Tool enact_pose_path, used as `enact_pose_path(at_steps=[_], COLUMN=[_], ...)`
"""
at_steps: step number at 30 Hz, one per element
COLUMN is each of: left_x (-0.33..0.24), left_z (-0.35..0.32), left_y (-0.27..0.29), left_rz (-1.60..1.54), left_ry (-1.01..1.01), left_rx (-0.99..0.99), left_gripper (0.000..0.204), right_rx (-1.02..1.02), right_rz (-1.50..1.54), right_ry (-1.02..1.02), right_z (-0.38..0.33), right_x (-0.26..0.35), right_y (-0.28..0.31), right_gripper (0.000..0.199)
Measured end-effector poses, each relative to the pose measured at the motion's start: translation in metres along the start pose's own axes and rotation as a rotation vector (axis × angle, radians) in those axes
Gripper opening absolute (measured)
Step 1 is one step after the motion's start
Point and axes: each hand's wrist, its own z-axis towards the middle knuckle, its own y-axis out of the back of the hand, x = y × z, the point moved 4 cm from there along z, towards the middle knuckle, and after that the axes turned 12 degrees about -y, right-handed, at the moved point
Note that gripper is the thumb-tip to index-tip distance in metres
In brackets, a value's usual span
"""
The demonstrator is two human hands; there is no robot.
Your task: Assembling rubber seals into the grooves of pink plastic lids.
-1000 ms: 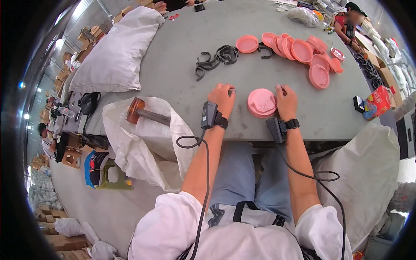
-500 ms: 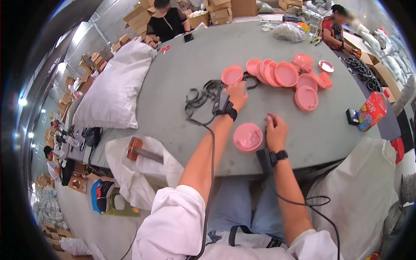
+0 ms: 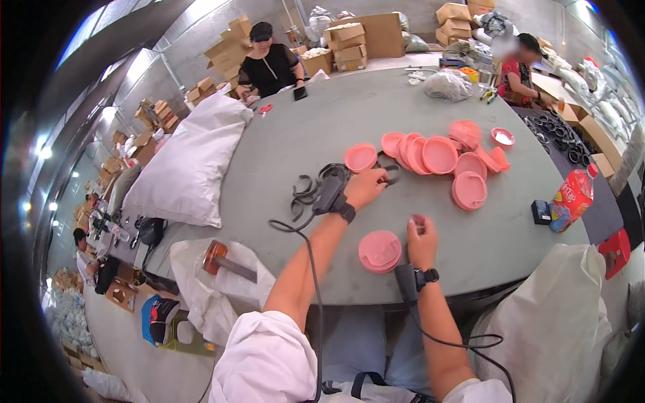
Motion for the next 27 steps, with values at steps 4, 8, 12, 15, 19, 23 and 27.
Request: enact_pose_path(at_steps=[4, 8, 12, 15, 19, 23, 27], left_x=[-0.049, -0.079, -0.077, -0.058, -0.050, -0.065, -0.075], left_z=[-0.057, -0.103, -0.127, -0.151, -0.178, -0.181, -0.183], left_y=[0.022, 0.029, 0.040, 0.009, -0.033, -0.040, -0.045], left_rz=[-0.251, -0.240, -0.484, -0.218, -0.074, -0.265, -0.204], left_ry=[-0.191, -0.323, -0.123, -0.205, -0.116, 0.006, 0.075], left_rx=[0.057, 0.057, -0.078, -0.156, -0.162, -0.230, -0.370], left_gripper=[0.021, 0.019, 0.031, 0.045, 0.063, 0.064, 0.052], right_rx=[-0.114, 0.121, 0.276, 0.172, 0.184, 0.162, 0.140], right_rz=[0.044, -0.341, -0.627, -0.555, -0.695, -0.722, -0.598], right_ry=[0.450, 0.833, 0.690, 0.793, 0.826, 0.900, 0.970], right_z=[-0.022, -0.043, -0.052, -0.063, -0.079, -0.087, -0.083], right_x=[0.044, 0.038, 0.034, 0.040, 0.034, 0.029, 0.033], right_y=[0.008, 0.002, 0.013, 0.025, 0.019, 0.010, 0.014], right_gripper=[0.027, 0.027, 0.017, 0.013, 0.011, 0.014, 0.016])
